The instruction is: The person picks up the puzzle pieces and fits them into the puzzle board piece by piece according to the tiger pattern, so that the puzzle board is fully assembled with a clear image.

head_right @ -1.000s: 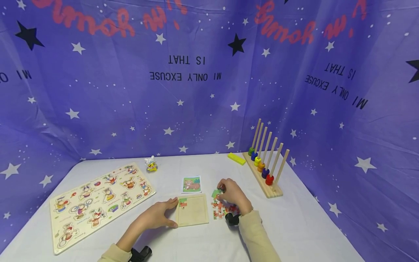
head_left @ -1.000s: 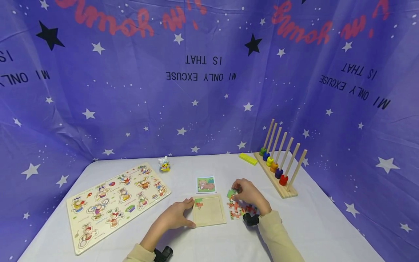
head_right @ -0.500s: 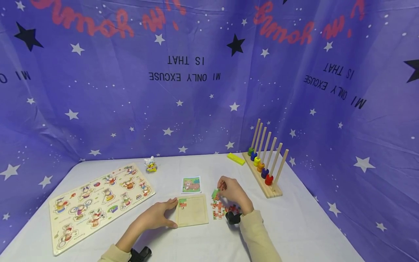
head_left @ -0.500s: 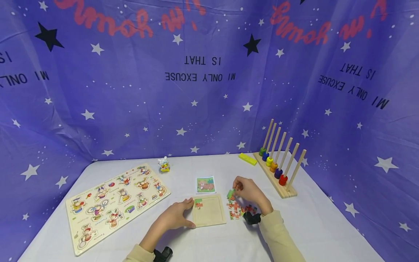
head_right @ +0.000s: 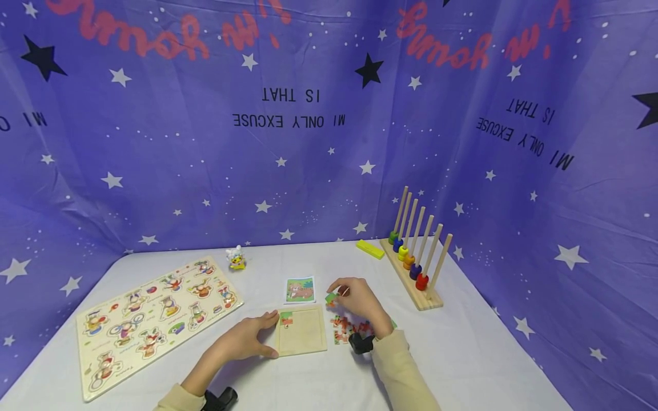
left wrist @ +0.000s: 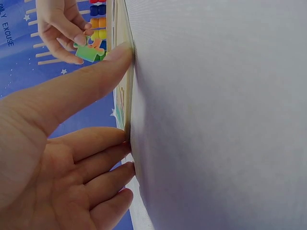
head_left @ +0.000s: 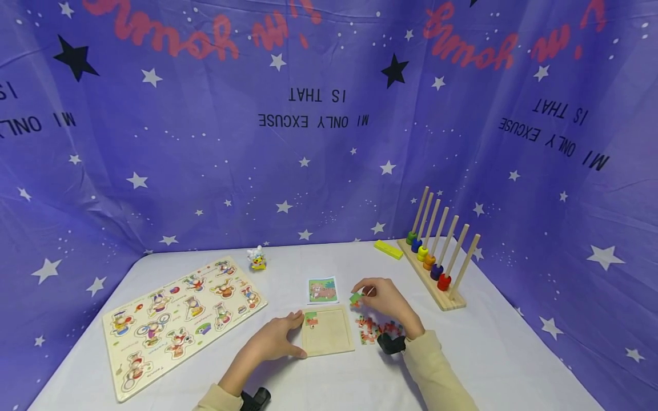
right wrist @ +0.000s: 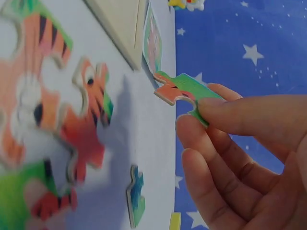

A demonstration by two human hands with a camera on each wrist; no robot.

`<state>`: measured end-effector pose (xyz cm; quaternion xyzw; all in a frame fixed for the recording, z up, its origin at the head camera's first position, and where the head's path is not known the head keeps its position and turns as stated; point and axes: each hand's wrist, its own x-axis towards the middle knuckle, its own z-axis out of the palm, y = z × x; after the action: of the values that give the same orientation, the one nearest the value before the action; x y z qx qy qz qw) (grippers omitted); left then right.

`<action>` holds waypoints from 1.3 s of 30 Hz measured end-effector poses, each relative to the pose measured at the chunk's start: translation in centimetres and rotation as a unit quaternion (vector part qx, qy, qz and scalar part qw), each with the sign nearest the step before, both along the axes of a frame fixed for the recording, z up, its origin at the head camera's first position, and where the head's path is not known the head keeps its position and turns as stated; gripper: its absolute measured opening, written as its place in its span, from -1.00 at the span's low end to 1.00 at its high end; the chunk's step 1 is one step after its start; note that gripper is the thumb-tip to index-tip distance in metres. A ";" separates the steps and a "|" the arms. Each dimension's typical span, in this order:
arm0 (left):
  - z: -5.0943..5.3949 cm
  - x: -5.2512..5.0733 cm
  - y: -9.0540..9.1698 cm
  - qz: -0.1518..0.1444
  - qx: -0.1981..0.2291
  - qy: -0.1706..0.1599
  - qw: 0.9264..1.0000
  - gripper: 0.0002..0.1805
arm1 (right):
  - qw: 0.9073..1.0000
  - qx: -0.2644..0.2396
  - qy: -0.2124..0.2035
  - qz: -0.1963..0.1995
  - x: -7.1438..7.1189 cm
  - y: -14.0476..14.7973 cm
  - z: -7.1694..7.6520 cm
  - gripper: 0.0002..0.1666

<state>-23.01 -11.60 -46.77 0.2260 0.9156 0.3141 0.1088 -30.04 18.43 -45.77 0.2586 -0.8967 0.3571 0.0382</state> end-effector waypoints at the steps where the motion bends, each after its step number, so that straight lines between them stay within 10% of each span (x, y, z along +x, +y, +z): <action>1: 0.0 0.0 0.0 0.000 0.000 0.000 1.000 -0.05 | 1.000 -0.001 0.001 0.000 0.1 -0.2 0.0 -0.73; 39: 0.0 0.0 0.1 0.001 -0.014 0.012 1.000 -0.07 | 0.997 -0.047 -0.048 0.049 1.5 -6.3 -2.2 -0.79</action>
<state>-23.01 -11.47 -46.79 0.2271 0.9215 0.2984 0.1009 -28.51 12.12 -47.96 0.2828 -0.8661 0.4120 -0.0102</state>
